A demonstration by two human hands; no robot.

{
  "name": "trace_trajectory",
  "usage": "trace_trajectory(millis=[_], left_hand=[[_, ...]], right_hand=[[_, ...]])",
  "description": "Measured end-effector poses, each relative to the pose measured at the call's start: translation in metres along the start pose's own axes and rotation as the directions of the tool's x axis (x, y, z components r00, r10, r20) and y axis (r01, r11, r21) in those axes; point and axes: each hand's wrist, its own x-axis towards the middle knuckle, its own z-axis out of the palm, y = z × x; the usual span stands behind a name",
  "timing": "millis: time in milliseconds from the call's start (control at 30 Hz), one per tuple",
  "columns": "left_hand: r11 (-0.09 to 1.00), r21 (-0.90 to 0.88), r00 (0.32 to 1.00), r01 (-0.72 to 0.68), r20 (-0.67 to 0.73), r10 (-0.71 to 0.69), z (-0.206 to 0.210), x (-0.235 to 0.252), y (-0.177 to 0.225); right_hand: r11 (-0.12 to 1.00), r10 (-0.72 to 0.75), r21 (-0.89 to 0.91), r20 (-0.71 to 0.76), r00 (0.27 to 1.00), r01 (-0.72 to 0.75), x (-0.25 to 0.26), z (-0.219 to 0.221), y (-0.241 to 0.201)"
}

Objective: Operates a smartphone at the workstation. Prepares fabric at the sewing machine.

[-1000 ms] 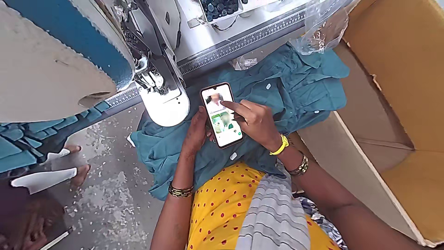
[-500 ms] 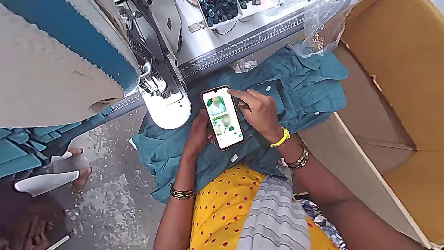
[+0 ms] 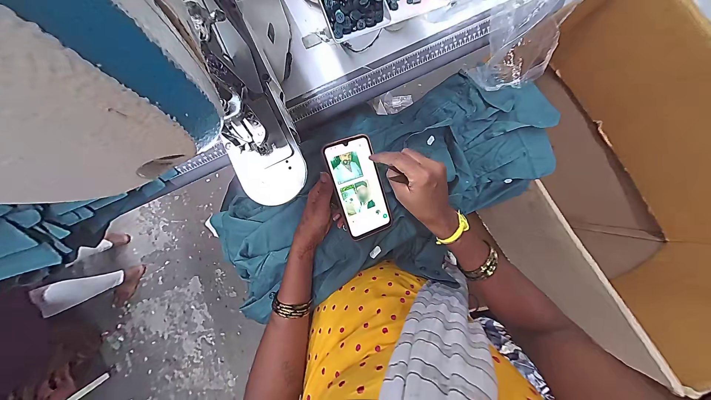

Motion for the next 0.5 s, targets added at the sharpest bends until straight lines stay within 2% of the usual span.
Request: trace_trajectory(millis=[267, 500], left_hand=[[0.999, 0.036, 1.0, 0.024, -0.014, -0.024, 0.001, 0.0, 0.002], [0.999, 0.029, 1.0, 0.02, -0.002, -0.02, 0.0, -0.001, 0.002]], right_hand=[[0.996, -0.09, -0.019, 0.043, 0.995, 0.091, -0.045, -0.008, -0.002], [0.987, -0.147, -0.057, 0.051, 0.988, 0.15, -0.049, -0.002, -0.003]])
